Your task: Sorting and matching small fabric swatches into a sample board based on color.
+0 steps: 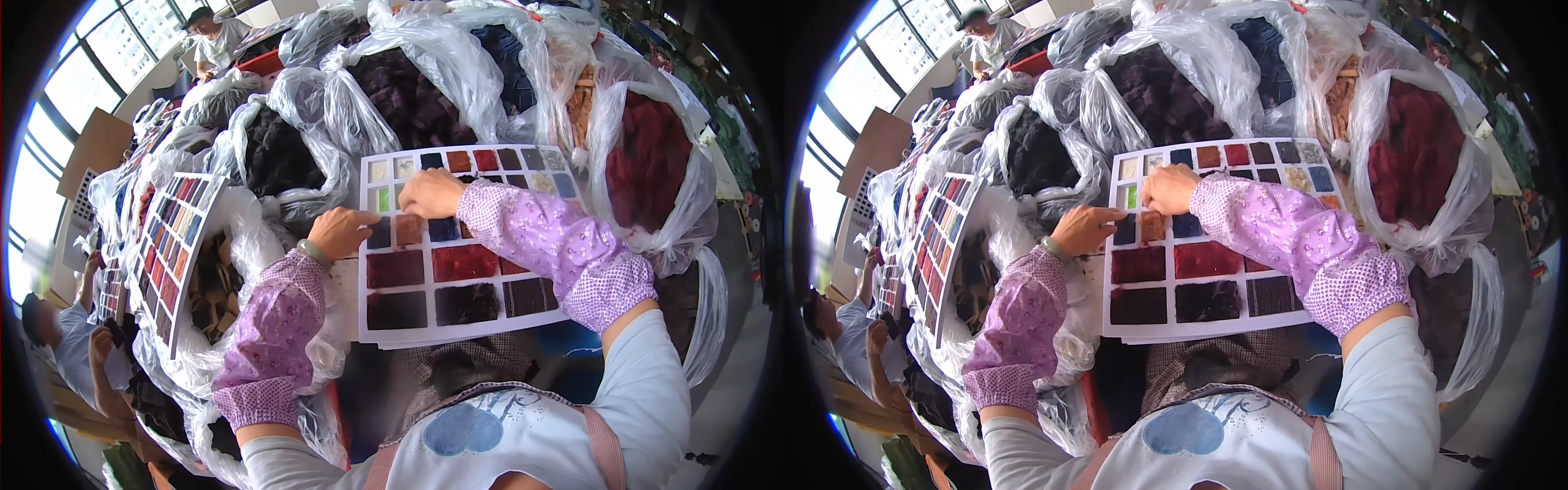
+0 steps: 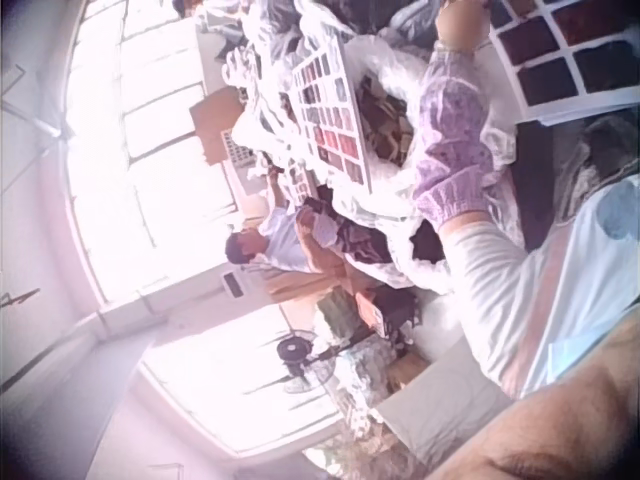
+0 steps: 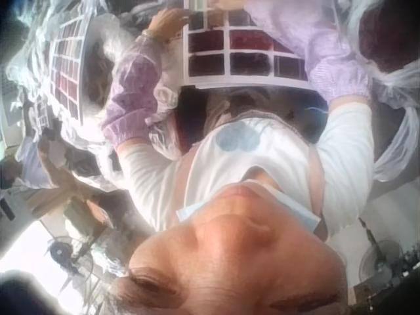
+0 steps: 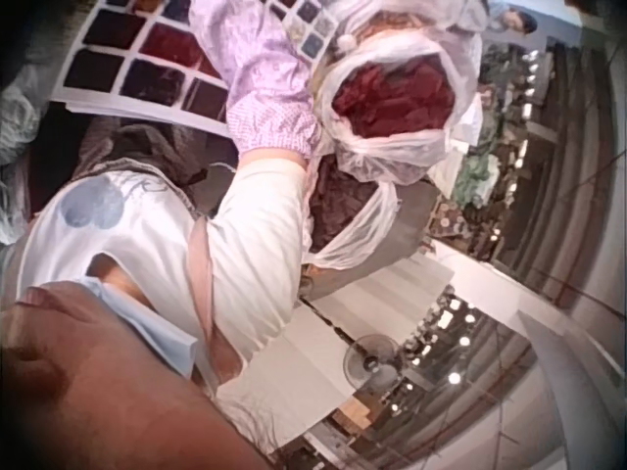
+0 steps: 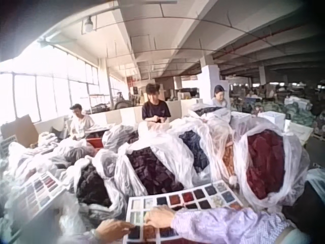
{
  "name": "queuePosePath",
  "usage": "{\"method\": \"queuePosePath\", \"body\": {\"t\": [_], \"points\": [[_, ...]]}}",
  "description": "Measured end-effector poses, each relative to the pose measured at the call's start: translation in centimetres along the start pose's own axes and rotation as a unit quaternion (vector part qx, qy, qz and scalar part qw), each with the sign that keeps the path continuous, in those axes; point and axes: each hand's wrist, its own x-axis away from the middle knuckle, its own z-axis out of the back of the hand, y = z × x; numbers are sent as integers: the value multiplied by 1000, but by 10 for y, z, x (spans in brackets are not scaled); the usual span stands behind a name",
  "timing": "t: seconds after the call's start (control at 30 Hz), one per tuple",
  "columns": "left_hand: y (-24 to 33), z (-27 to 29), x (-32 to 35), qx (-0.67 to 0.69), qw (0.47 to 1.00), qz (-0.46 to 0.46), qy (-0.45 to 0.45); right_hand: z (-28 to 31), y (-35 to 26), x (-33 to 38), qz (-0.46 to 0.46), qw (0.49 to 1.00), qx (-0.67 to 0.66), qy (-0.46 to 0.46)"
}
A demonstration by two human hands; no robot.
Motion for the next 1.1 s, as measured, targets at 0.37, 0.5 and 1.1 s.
{"method": "queuePosePath", "body": {"t": [0.37, 0.5, 1.1], "points": [[-68, 69, -88, -103, 938, 260, 207, 28, 149, -88, -242, 931, -46, 269], [-162, 51, -49, -89, 926, 346, 124, 0, 130, -130, -144, 964, 28, 222], [-147, 9, -67, -98, 927, 312, 184, 58, 129, -24, -133, 963, 73, 223]]}}
